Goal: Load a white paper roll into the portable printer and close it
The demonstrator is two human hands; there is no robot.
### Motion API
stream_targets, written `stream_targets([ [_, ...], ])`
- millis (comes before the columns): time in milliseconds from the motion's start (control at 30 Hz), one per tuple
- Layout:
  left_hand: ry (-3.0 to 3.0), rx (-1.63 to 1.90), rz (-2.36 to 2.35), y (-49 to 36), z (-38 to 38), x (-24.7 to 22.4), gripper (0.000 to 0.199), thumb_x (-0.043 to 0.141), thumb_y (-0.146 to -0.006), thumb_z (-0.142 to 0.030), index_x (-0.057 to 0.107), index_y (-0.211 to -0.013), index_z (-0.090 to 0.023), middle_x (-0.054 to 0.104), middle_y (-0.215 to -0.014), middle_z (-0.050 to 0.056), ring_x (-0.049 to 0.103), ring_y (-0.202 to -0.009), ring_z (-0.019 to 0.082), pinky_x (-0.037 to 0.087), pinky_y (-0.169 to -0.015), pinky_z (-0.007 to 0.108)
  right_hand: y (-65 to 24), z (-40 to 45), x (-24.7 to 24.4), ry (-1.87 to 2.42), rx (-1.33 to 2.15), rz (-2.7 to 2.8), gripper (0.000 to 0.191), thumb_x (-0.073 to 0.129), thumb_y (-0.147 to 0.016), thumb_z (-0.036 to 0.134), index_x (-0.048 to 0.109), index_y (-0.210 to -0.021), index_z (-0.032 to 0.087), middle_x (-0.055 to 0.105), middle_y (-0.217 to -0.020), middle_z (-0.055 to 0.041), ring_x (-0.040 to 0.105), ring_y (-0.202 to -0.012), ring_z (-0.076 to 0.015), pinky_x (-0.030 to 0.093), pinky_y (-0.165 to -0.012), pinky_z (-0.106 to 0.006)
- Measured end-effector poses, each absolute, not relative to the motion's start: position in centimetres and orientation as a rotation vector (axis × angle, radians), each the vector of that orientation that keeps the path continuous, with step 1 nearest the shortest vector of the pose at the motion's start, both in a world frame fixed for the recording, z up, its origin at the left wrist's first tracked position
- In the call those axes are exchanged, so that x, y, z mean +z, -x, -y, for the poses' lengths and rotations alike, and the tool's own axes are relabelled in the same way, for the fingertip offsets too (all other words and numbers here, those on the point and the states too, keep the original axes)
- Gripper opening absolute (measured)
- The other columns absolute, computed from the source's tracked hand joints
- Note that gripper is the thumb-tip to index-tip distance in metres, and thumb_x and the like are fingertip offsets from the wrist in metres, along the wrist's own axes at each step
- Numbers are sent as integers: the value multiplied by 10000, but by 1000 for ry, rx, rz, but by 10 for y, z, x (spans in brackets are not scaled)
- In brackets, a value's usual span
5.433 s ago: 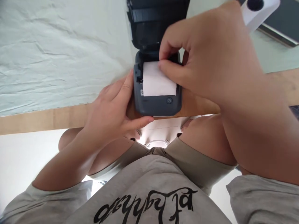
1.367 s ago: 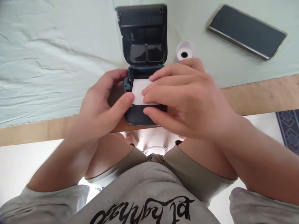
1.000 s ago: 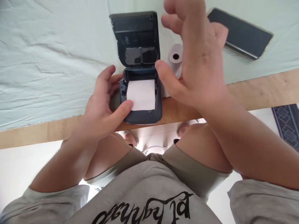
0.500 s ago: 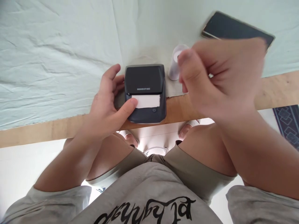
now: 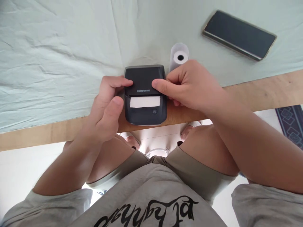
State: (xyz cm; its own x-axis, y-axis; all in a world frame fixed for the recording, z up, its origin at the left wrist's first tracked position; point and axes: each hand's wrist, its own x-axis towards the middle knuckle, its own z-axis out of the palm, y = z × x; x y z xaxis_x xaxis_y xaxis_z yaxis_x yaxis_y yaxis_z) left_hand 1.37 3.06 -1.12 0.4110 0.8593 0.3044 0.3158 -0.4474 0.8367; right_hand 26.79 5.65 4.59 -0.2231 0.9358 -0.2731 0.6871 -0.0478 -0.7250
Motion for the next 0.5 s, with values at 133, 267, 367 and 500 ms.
stream_targets([
  [133, -1964, 979, -995, -14, -29, -10, 446, 389, -1219, -637, 658, -1344, -304, 731, -1474, 80, 666, -1495, 318, 577, -1243, 565, -265, -58, 58, 1892, 1174, 1999, 717, 738, -1073, 445, 481, -452, 195, 379, -437, 35, 328, -473, -68, 249, -551, -354],
  [267, -1979, 986, -1003, -15, -28, -6, 438, 384, -1227, -621, 666, -1320, -299, 744, -1448, 79, 703, -1427, 303, 588, -1195, 543, -264, -58, 58, 1929, 1166, 2012, 727, 702, -1084, 503, 472, -463, 204, 407, -465, 20, 353, -479, -85, 252, -556, -354],
  [367, -2009, 963, -1000, -13, -28, -8, 473, 361, -1227, -630, 642, -1368, -277, 730, -1493, 102, 689, -1455, 302, 574, -1214, 521, -262, -55, 53, 1996, 1147, 1984, 756, 662, -1108, 557, 489, -460, 208, 500, -488, 0, 426, -488, -99, 300, -568, -344],
  [500, -2061, 821, -1122, -9, -24, -4, 570, 465, -1183, -628, 485, -1624, -268, 644, -1672, 139, 648, -1539, 332, 562, -1260, 502, -264, -50, 42, 1923, 1105, 1972, 764, 495, -1193, 528, 530, -498, 213, 582, -539, -19, 527, -550, -123, 376, -637, -340],
])
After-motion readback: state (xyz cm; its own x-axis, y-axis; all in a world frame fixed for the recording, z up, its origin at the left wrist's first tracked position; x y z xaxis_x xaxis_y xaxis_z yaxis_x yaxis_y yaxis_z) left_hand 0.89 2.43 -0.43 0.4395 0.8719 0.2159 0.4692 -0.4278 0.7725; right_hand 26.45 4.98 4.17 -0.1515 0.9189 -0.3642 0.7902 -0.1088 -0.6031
